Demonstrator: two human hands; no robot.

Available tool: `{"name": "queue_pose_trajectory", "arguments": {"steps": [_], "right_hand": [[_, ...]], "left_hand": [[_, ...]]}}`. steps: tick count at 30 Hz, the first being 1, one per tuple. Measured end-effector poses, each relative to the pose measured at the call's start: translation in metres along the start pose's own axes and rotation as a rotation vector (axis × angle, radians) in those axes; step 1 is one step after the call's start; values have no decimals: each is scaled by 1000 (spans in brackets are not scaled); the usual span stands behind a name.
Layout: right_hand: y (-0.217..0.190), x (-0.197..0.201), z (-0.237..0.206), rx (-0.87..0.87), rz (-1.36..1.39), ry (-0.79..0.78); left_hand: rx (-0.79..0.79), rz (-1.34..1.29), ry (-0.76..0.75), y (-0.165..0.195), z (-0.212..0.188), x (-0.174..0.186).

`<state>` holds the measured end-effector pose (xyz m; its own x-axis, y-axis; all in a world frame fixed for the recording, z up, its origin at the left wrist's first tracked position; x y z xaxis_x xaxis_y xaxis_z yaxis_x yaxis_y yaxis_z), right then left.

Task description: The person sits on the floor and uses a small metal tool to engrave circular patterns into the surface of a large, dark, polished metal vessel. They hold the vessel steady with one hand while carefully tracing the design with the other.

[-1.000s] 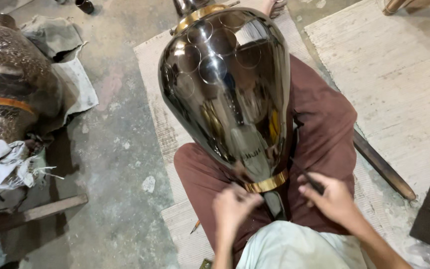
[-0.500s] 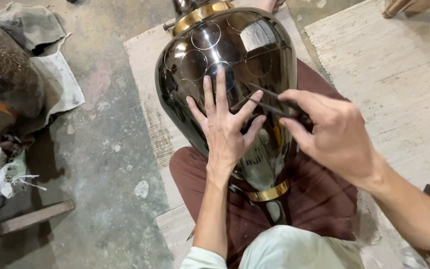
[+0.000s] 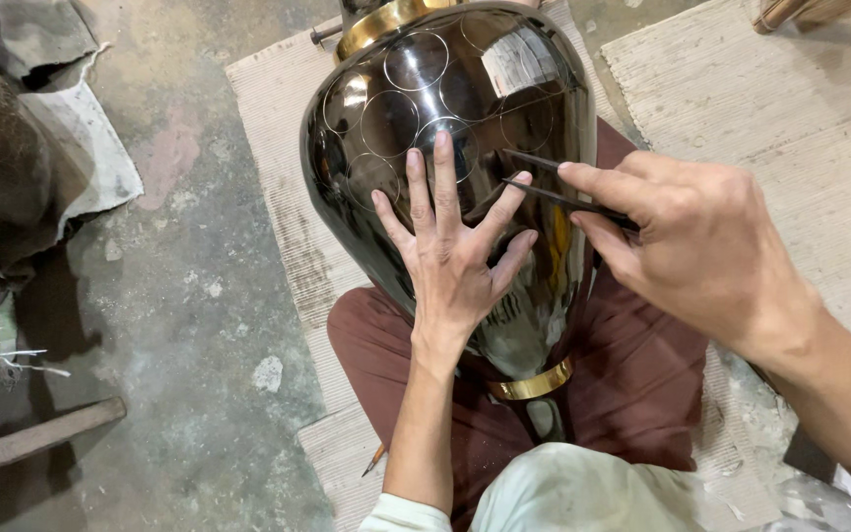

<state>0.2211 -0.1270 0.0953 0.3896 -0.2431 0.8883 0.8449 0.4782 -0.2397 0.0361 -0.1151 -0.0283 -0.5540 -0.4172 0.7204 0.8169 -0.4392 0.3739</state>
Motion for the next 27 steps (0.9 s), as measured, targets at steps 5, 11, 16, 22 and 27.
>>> {"name": "queue_pose_trajectory", "arguments": {"steps": [5,11,16,22,27], "right_hand": [[2,-1,3,28,-1,-13],[7,-3,5,3,-33,-63],[10,-2,7,-52,111,-59],[10,-1,5,-64,123,-33],[8,0,7,-1,91,-34]], "left_hand": [[-1,3,-3,-1,-1,0],[1,-4,4,0,1,1],[18,-11,-12,0,1,0],[22,-18,-18,0,1,-1],[26,-11,-20,1,2,-2]]}}
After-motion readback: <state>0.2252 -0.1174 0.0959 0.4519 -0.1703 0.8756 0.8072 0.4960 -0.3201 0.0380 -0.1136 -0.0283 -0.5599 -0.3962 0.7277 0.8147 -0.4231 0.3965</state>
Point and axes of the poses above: each hand's wrist, its own z-axis towards the middle knuckle, its own x-axis out of the back of the hand, y = z × x, the point moved 2 cm from there along z, towards the middle knuckle, and after that the axes turned 6 degrees about y, right-handed, at the moved point
